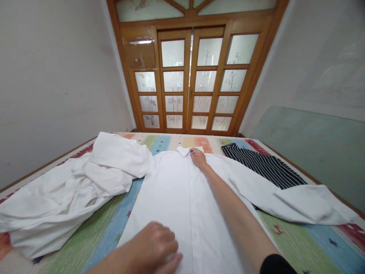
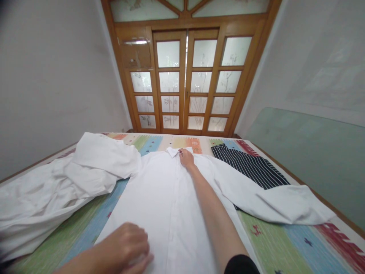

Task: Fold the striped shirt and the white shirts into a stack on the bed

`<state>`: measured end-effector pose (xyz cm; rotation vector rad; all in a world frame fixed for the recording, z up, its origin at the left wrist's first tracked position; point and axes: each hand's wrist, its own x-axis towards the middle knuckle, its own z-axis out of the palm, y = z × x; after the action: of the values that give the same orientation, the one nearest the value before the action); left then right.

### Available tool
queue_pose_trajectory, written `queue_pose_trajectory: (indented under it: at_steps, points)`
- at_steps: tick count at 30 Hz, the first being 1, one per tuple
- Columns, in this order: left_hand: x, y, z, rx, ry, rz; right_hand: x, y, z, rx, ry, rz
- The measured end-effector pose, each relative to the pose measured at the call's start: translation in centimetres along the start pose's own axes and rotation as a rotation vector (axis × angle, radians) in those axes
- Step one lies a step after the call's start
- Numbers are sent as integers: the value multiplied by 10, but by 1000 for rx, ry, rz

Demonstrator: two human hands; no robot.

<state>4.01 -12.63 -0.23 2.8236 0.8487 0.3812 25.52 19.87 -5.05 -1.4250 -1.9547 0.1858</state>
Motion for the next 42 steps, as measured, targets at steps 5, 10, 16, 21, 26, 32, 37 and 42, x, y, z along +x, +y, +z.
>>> queue_pose_trajectory:
  at_steps: [5,10,16,21,26,32,37,42]
  points:
    - [85,-80,-28,-8,155,-341,-1,0,-1,43,-2,-9]
    - [161,-150,-2,-31,299,-564,-1,6,0,160,43,-19]
    - [207,-179,23,-3,339,-758,4,14,6,325,71,-42]
    - [227,-191,33,-86,499,-743,7,18,9,406,89,-40]
    - [237,-205,37,-259,607,-675,8,20,10,435,114,-11]
    - [241,-217,39,-393,682,-687,6,19,9,450,100,2]
    - [239,-222,43,-435,705,-637,6,19,7,489,100,12]
    - [241,-223,45,-369,721,-633,5,19,8,503,103,-6]
